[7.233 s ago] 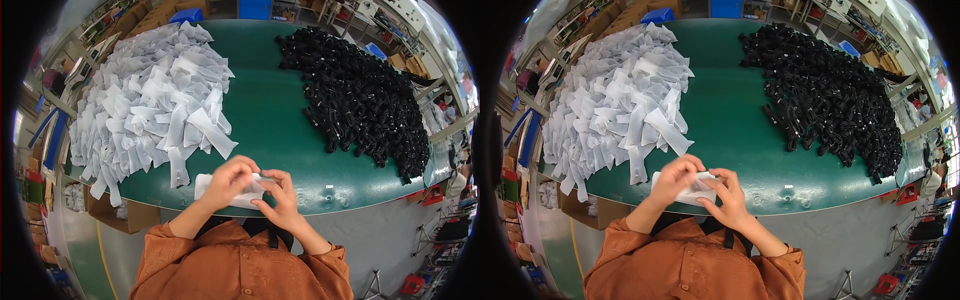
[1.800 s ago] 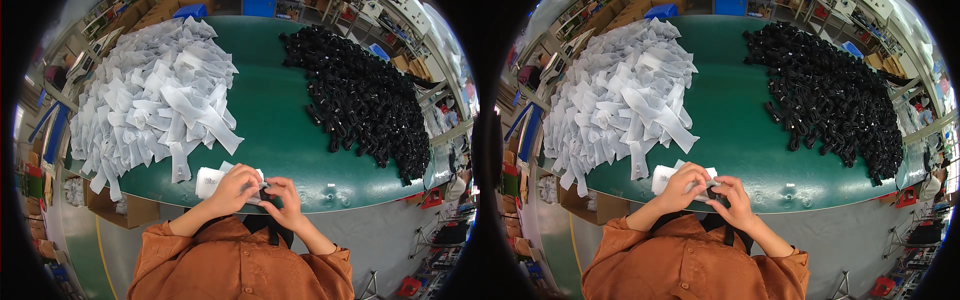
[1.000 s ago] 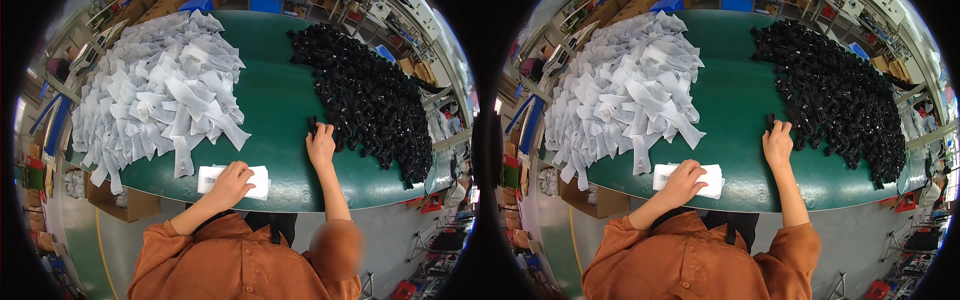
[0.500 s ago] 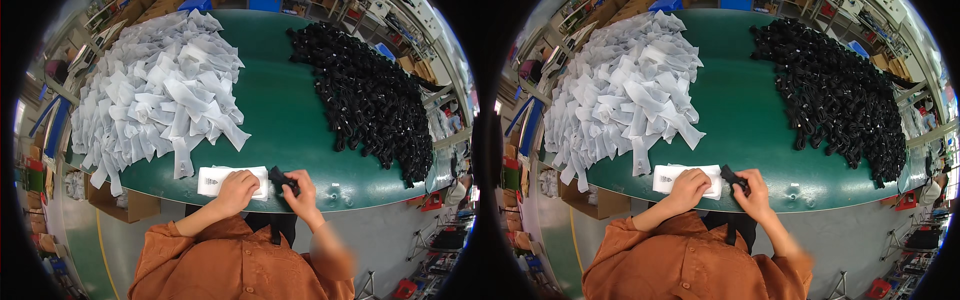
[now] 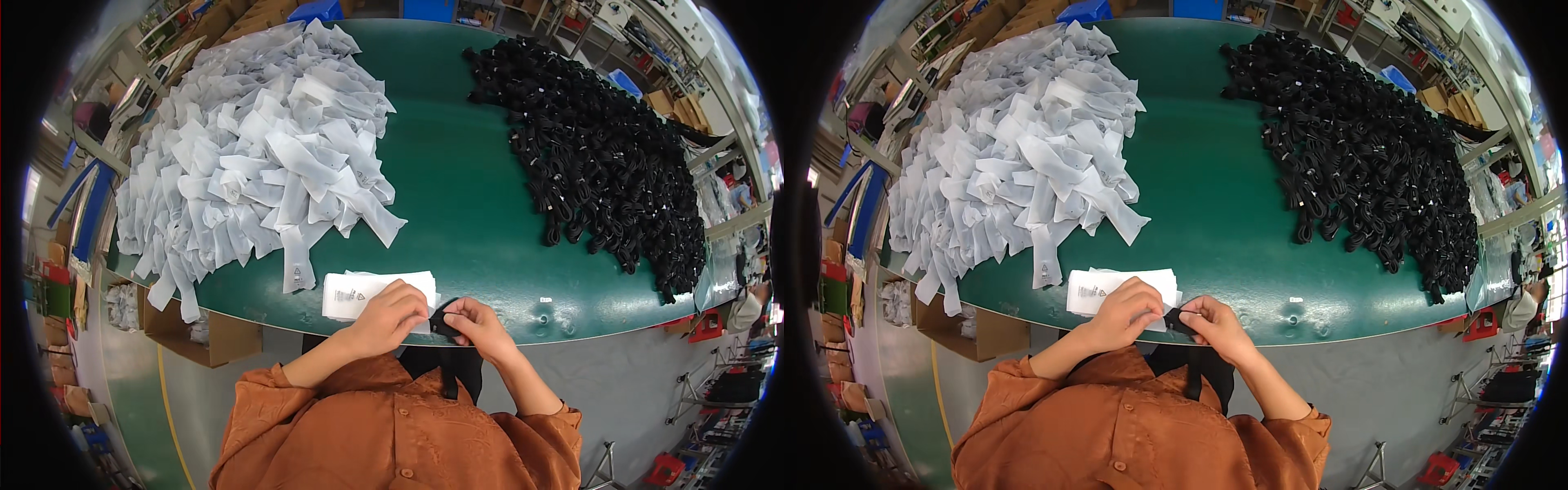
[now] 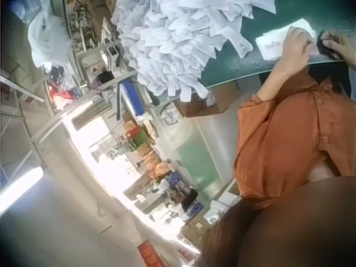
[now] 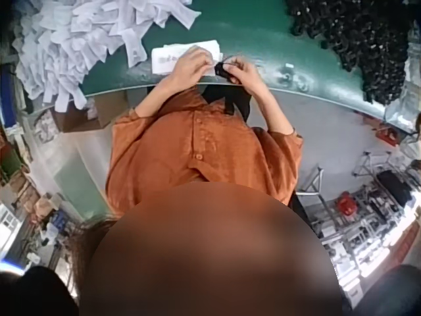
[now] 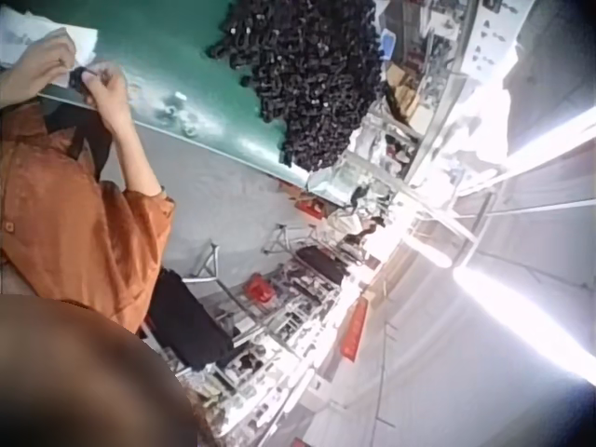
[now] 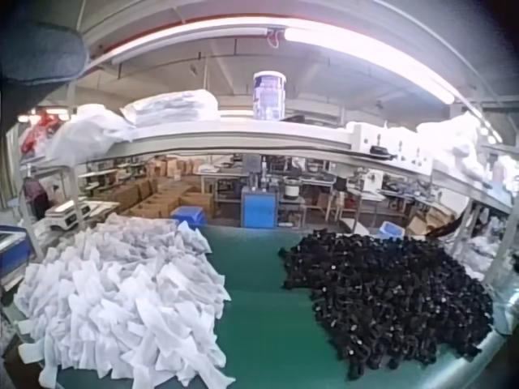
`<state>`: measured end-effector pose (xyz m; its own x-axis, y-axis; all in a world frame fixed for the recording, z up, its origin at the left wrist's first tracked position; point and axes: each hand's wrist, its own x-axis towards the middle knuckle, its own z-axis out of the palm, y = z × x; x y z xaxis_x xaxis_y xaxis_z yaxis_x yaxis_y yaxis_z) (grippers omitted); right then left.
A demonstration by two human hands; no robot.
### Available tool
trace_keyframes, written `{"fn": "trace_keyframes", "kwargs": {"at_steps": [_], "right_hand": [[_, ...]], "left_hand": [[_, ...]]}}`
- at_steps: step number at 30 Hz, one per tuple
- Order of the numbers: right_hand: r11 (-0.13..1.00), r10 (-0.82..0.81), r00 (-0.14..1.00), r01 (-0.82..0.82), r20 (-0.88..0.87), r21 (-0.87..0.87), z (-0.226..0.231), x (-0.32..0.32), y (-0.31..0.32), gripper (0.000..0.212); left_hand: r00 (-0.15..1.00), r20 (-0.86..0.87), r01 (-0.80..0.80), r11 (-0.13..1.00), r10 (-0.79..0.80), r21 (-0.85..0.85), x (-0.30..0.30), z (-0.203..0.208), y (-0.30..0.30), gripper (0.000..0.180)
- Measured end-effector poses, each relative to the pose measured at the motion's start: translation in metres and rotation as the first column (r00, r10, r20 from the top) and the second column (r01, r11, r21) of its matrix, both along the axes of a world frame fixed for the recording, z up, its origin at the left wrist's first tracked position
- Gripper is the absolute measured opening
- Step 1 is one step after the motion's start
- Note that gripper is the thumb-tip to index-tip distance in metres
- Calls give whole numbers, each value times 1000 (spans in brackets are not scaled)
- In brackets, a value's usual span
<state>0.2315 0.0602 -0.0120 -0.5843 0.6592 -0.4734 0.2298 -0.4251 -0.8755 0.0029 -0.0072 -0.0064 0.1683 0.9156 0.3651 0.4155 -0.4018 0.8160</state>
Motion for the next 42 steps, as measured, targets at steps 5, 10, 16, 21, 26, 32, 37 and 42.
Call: {"fn": "trace_keyframes", "kwargs": {"at_steps": [5, 10, 16, 21, 26, 32, 37, 42], "right_hand": [[499, 157, 987, -110, 35, 859, 8, -8, -3, 32], [358, 86, 991, 66, -103, 932, 22, -15, -6, 45], [496, -16, 966, 231, -257, 837, 28, -33, 0, 28], [413, -49, 936, 336, -348, 846, 42, -52, 11, 20], [437, 54, 962, 218, -267, 873, 43, -54, 10, 21], [375, 75, 978, 153, -194, 914, 35, -61, 4, 27], [220, 26, 973, 216, -227, 951, 38, -61, 18, 22], [182, -25, 932, 361, -362, 915, 67, -62, 35, 11]], "left_hand": [[994, -32, -101, 995, 102, 21, -1, 9, 5, 16], [991, 94, -88, 995, 91, -43, -3, 16, 10, 12], [909, 407, 17, 967, 90, -253, -15, 18, 20, 5], [873, 483, 65, 965, 69, -255, -10, 38, 29, 6], [756, 649, 73, 974, 86, -214, -15, 26, 35, 8], [690, 706, 97, 947, 158, -306, -14, 23, 36, 12], [816, 571, 81, 962, 86, -262, -16, 43, 42, 14], [818, 565, 67, 956, 111, -284, -26, 56, 58, 17]]}}
